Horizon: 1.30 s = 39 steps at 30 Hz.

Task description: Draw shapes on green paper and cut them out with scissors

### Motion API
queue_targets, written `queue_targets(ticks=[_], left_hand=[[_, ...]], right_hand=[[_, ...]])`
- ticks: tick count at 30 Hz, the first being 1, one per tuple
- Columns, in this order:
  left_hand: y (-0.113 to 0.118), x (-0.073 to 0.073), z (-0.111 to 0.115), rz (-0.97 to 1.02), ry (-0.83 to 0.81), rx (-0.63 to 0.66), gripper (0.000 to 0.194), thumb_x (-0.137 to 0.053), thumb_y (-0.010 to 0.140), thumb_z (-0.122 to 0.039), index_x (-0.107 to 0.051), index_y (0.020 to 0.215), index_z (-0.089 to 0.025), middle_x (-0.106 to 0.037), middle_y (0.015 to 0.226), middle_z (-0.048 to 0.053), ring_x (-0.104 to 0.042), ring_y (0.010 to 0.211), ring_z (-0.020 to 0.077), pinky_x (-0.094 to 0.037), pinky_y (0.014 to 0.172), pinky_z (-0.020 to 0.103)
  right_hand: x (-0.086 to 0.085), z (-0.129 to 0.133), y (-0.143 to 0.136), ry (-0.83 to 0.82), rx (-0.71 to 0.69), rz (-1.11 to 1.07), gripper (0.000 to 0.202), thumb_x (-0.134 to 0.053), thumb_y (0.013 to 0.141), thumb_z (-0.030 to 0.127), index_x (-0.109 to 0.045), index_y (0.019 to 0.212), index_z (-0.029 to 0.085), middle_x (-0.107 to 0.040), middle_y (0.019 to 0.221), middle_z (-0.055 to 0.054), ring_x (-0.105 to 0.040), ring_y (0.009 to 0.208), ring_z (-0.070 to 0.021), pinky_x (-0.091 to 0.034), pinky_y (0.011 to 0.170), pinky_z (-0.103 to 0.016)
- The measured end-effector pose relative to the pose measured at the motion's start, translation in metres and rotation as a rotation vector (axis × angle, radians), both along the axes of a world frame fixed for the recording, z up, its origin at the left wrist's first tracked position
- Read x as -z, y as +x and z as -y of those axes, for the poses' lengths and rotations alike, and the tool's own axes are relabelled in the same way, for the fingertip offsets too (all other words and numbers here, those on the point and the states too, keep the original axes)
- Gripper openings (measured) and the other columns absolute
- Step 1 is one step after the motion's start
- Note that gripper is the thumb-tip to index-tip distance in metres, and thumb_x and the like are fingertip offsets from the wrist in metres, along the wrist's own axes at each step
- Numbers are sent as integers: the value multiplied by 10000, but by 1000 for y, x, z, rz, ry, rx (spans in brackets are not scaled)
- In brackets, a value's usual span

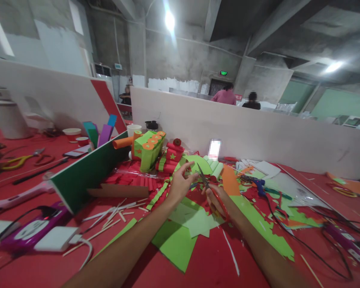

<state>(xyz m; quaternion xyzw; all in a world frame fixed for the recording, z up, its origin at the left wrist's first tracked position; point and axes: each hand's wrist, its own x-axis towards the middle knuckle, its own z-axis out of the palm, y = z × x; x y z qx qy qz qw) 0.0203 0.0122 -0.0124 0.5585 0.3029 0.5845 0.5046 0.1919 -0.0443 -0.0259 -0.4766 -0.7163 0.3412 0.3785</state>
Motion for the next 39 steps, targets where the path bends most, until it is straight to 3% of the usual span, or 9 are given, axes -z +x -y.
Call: queue_targets(ticks=[5,10,17,23,34,39], left_hand=[[-2,1,-3,-40,35,9,565,-701,742,-278,-537,1271,-168,-706,765,30,-692,778,207,-567,729,332],[-7,3,-6,-162,89,9,580,-715,723,-316,-562,1265,-178,-643,626,-1,-638,634,182,-514,566,270],[-12,3,-13,-198,78,73,577,-721,700,-315,-585,1241,-167,-636,626,11,-603,587,170,-466,526,251],[-15,-2,-14,-235,47,111,594,-729,684,-281,-579,1243,-149,-517,478,-53,-471,449,108,-354,444,200],[-17,-10,-9,-292,22,126,582,-713,705,-230,-557,1258,-137,-537,513,-47,-451,476,89,-320,468,186],[-16,-8,-11,-285,18,126,577,-708,706,-201,-557,1260,-142,-591,567,-20,-516,519,109,-373,503,203]], right_hand=[[1,-2,6,-3,6,37,499,-386,888,637,-560,868,169,-466,539,44,-434,389,-80,-385,392,-193],[8,-12,17,-42,-29,58,501,-471,830,666,-575,840,175,-493,534,32,-456,400,-99,-356,384,-202],[12,-14,23,-82,-68,60,439,-509,833,616,-587,845,184,-483,548,34,-452,423,-103,-360,399,-210],[12,-14,23,-89,-78,72,465,-468,846,632,-579,832,181,-486,546,29,-433,410,-99,-339,381,-210],[4,-10,23,-98,-137,108,479,-429,872,632,-569,877,174,-477,565,34,-418,417,-84,-334,391,-197],[2,-10,21,-62,-101,142,486,-411,882,627,-575,858,170,-504,583,18,-449,449,-94,-345,414,-199]])
